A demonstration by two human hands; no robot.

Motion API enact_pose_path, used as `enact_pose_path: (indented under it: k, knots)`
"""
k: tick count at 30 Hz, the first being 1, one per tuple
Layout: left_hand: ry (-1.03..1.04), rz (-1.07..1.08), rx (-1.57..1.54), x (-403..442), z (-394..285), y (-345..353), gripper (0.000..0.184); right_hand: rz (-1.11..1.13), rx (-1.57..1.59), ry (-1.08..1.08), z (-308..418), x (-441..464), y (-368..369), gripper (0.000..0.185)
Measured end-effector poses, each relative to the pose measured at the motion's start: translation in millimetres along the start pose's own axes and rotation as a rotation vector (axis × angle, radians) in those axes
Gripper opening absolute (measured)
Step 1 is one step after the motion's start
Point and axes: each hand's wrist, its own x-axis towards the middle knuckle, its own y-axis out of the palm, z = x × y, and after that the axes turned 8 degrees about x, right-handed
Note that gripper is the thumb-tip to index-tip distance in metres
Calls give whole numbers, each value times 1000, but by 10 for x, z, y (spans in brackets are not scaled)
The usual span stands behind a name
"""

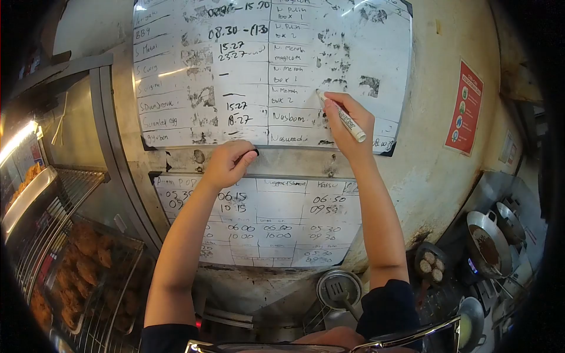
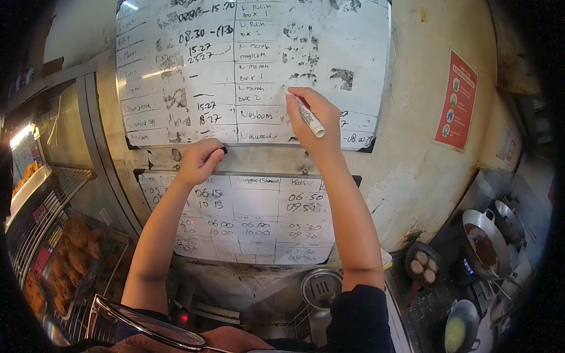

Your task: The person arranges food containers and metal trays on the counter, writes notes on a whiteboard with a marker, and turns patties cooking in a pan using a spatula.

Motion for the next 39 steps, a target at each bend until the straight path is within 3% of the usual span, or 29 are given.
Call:
enact_pose_path:
  k: [9, 14, 39]
  knots:
    - [17, -12, -12, 10, 13, 15, 15, 63, -122, -48, 75, -15, -25, 13]
    - [25, -12, -11, 19, -17, 3, 16, -15, -120, -143, 13, 25, 9, 10]
    - [-10, -4, -6, 8, 12, 20, 18, -123, -47, -77, -75, -17, -103, 12]
